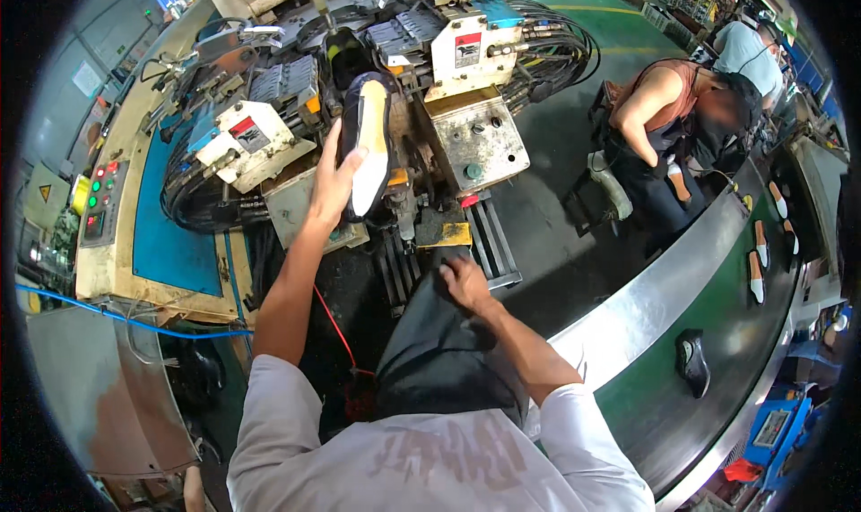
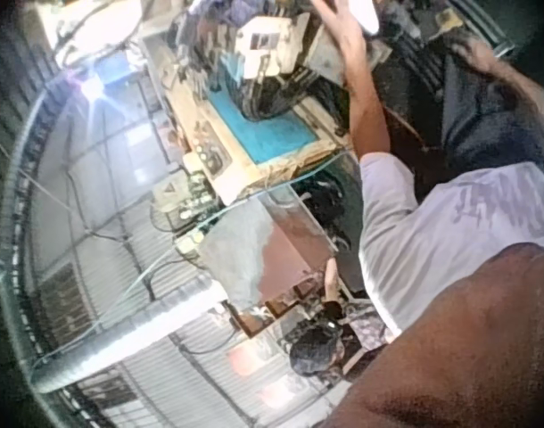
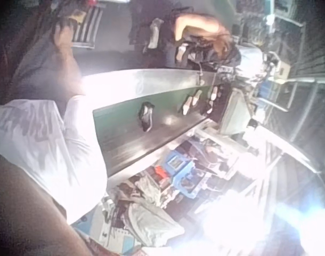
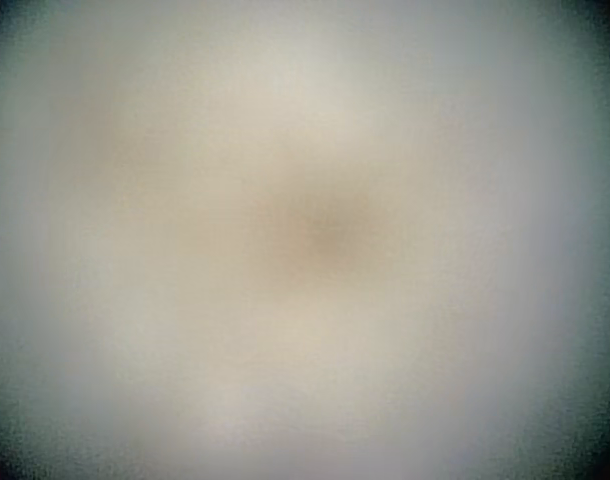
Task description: The person repeatedly picks up black shoes from a conveyor belt and places them into a machine. They operate the machine to process the shoe soles and then return the shoes to the belt. This cycle is repeated for multiple shoes.
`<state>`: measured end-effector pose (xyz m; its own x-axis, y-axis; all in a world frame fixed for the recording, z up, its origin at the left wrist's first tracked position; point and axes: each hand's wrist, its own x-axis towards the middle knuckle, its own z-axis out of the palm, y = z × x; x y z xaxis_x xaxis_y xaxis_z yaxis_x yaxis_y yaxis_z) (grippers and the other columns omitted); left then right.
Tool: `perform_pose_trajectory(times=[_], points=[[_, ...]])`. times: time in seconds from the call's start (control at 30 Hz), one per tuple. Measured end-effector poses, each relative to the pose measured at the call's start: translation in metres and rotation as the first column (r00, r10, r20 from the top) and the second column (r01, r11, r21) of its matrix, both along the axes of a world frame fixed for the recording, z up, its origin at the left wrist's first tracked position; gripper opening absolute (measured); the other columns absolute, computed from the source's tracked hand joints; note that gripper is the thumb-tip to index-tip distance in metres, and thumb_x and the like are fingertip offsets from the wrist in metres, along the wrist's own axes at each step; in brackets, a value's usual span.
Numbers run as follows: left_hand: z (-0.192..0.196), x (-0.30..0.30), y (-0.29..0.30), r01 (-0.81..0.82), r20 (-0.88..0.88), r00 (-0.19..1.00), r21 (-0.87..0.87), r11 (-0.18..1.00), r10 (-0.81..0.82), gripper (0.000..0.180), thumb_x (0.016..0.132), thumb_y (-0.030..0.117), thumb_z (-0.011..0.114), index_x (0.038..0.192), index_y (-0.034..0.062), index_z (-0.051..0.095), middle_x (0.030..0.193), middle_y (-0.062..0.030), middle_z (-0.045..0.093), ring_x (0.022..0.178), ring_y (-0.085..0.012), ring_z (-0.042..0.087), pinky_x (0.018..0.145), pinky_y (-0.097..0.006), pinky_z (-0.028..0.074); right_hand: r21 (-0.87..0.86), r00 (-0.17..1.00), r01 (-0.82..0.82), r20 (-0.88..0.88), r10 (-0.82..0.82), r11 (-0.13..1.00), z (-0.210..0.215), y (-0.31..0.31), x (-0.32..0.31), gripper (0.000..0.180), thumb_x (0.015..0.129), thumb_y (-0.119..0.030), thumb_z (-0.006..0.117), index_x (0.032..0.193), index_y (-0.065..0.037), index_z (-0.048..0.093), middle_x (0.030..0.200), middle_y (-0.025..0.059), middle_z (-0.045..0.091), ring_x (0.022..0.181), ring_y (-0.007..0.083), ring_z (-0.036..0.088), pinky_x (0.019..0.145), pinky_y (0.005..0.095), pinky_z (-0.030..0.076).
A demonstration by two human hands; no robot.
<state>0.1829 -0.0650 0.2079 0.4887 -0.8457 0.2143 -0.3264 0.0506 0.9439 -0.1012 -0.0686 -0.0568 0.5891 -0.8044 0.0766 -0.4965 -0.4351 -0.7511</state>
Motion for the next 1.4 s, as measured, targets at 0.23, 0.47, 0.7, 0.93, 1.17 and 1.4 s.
perform_pose_trajectory(times=[0.23, 0.47, 0.7, 0.93, 1.17, 1.4], points=[[-0.016, -0.075, 0.124, 0.052, 0.364, 0.931, -0.163, 0.985, 0.011, 0.084, 0.094, 0.006, 0.076, 0.167, 0.0020, 0.034, 0.167, -0.0225, 0.043, 0.154, -0.0325, 0.044, 0.126, -0.041, 0.034, 0.375, 0.578, -0.370, 0.809, -0.105, 0.850, 0.239, -0.003, 0.041, 0.092, 0.101, -0.041, 0.076, 0.167, 0.003, 0.028, 0.163, 0.0290, 0.045, 0.150, 0.0329, 0.047, 0.120, 0.0421, 0.043], [-0.031, -0.080, 0.226, 0.064, 0.554, 0.832, -0.083, 0.994, -0.008, 0.101, 0.086, 0.011, 0.086, 0.168, 0.0014, 0.027, 0.167, -0.0254, 0.041, 0.152, -0.0408, 0.045, 0.123, -0.047, 0.039, 0.195, 0.682, -0.485, 0.695, 0.228, 0.853, 0.299, 0.077, 0.020, 0.094, 0.083, -0.016, 0.092, 0.160, 0.003, 0.041, 0.144, 0.0165, 0.064, 0.128, 0.0227, 0.064, 0.110, 0.0360, 0.050], [-0.043, -0.064, 0.318, -0.072, 0.587, 0.785, -0.232, 0.970, 0.199, 0.116, 0.068, 0.005, 0.093, 0.167, 0.0087, 0.032, 0.153, -0.0273, 0.052, 0.140, -0.0480, 0.052, 0.119, -0.051, 0.042, -0.205, 0.646, -0.495, 0.563, 0.516, 0.844, 0.251, 0.175, 0.035, 0.116, 0.071, -0.016, 0.099, 0.165, 0.000, 0.033, 0.168, 0.0208, 0.043, 0.153, 0.0330, 0.047, 0.125, 0.0423, 0.039], [-0.066, -0.091, 0.470, -0.603, 0.724, 0.520, -0.063, 0.795, 0.452, 0.109, 0.074, 0.005, 0.091, 0.167, 0.0188, 0.037, 0.153, -0.0268, 0.046, 0.137, -0.0523, 0.047, 0.115, -0.057, 0.043, -0.185, 0.713, -0.661, 0.147, 0.686, 0.727, 0.166, 0.175, 0.052, 0.050, 0.099, -0.014, 0.073, 0.145, 0.000, 0.061, 0.156, 0.0229, 0.055, 0.142, 0.0404, 0.055, 0.119, 0.0452, 0.046], [-0.102, -0.150, 0.610, -0.958, 0.335, 0.285, 0.066, 0.279, 0.898, 0.104, 0.087, 0.014, 0.089, 0.170, 0.0067, 0.026, 0.168, -0.0234, 0.040, 0.153, -0.0331, 0.043, 0.125, -0.040, 0.035, 0.030, 0.741, -0.669, -0.060, 0.669, 0.743, -0.003, 0.142, 0.004, 0.028, 0.103, -0.015, 0.066, 0.124, 0.003, 0.073, 0.125, 0.0243, 0.074, 0.118, 0.0417, 0.070, 0.102, 0.0459, 0.055], [-0.165, -0.246, 0.745, -0.883, 0.148, -0.297, 0.332, -0.331, 0.943, 0.105, 0.089, 0.046, 0.083, 0.165, -0.0044, 0.033, 0.159, -0.0268, 0.050, 0.145, -0.0354, 0.051, 0.122, -0.040, 0.037, 0.359, 0.806, -0.572, 0.082, 0.586, 0.737, -0.021, 0.130, 0.027, 0.025, 0.104, -0.013, 0.065, 0.119, 0.003, 0.077, 0.117, 0.0138, 0.080, 0.110, 0.0241, 0.074, 0.102, 0.0362, 0.054]])
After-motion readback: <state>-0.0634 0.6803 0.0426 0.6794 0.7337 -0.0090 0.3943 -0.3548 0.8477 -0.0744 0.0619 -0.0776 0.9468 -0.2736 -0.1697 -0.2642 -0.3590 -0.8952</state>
